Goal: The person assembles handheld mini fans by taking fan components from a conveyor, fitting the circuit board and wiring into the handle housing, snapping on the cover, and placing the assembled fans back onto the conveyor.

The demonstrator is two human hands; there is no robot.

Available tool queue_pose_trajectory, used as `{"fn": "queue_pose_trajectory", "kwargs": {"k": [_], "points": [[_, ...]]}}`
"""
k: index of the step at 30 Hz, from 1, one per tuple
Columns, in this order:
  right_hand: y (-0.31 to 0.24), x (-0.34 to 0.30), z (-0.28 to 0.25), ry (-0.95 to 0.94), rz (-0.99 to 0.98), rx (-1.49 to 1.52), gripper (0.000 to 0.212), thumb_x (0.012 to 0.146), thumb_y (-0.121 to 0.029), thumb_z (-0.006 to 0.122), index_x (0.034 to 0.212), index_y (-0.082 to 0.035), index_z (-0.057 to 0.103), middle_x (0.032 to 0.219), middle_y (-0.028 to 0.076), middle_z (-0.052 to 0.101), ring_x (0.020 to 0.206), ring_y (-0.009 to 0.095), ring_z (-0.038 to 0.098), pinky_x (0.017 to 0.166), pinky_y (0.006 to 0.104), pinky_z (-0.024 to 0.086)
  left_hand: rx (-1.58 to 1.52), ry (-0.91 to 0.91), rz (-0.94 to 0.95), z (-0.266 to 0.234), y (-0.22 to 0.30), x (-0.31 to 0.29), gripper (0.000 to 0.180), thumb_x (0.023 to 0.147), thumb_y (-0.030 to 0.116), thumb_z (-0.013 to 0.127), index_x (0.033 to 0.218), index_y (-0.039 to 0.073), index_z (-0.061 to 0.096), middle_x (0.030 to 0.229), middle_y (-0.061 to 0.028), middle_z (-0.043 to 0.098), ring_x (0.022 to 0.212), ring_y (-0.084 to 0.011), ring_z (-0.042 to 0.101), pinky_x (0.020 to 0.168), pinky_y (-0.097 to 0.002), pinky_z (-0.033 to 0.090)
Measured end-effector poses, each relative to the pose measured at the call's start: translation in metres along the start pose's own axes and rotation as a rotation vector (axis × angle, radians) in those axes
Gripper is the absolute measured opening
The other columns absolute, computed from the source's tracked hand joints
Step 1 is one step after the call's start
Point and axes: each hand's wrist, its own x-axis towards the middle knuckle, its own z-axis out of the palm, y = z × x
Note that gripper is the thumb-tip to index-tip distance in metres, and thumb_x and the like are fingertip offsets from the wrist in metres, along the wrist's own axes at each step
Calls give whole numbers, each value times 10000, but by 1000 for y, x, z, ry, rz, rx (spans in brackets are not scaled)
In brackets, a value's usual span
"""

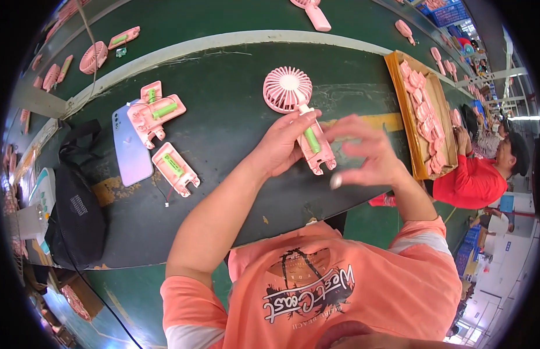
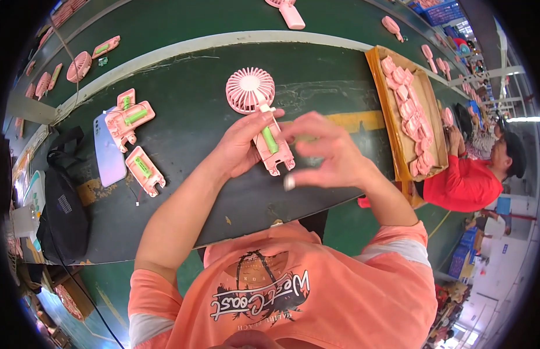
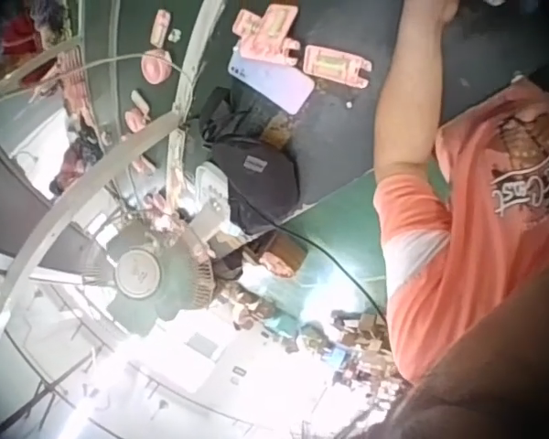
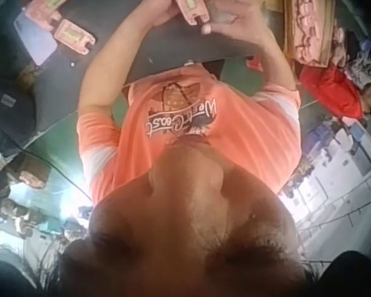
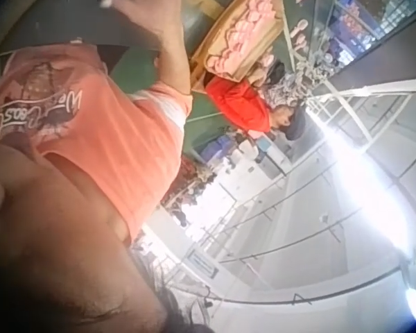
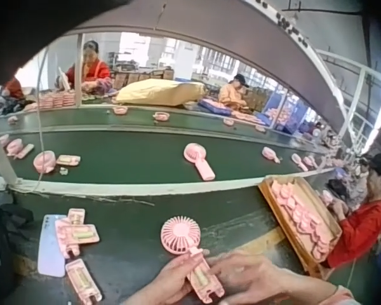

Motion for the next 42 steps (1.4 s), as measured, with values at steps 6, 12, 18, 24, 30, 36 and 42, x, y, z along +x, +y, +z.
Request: {"fn": "queue_pose_trajectory", "kwargs": {"k": [6, 12, 18, 24, 30, 36, 42], "points": [[58, 32, 5, 409, 379, 279, 450, 838, -188, 714, 1190, 50, 567, 1166, 150, 591, 998, 197, 618, 840, 299, 513, 307, -75, 35, 0, -11, 1, 338, 1014, 267, 507, 1233, 10, 523, 959, -109, 664, 882, -197, 668, 788, -344, 555], [63, 77, 29, 39, 701, 263, 852, 791, -249, 778, 1416, 114, 328, 1198, 176, 569, 883, 151, 629, 759, 274, 525, 753, -104, 51, 13, -5, -10, 369, 1018, 268, 481, 1284, 13, 506, 976, -94, 662, 873, -160, 653, 779, -298, 527], [55, 62, 31, 390, 857, 1177, 544, 928, -201, 643, 1352, 63, 429, 1119, 148, 647, 994, 205, 662, 880, 339, 557, 293, -114, -4, 10, 0, -12, 616, 1029, 521, 275, 1318, 20, 489, 1074, -151, 644, 895, -249, 668, 762, -357, 557], [58, 36, 41, 328, 749, 1463, 405, 998, -282, 506, 1255, 30, 538, 1194, 155, 642, 1063, 238, 653, 926, 384, 546, 72, -61, 27, -8, 1, -11, 628, 1034, 518, 275, 1271, -19, 499, 1100, -204, 617, 866, -242, 667, 685, -328, 566], [39, 24, 37, 378, 851, 1467, 443, 1003, -344, 481, 1293, -12, 528, 1171, 146, 650, 1010, 230, 670, 812, 376, 589, 784, 342, 535, 2, 7, -16, 424, 829, 153, 751, 1189, 30, 565, 1114, -140, 614, 910, -160, 647, 787, -309, 545], [35, 14, 44, 259, 840, 1512, 429, 995, -374, 485, 1238, -29, 565, 1058, 116, 675, 840, 198, 687, 649, 324, 594, 1425, 92, 767, 22, 27, -33, 657, 693, 16, 777, 1306, 153, 585, 1363, -101, 523, 1313, -273, 456, 1040, -374, 427], [33, 12, 45, 172, 909, 1505, 413, 974, -346, 511, 1187, 1, 580, 1037, 136, 676, 847, 212, 697, 619, 334, 615, 1434, -21, 753, 21, 24, -37, 622, 666, -7, 781, 1251, 135, 625, 1349, -99, 547, 1198, -273, 555, 968, -353, 481]]}}
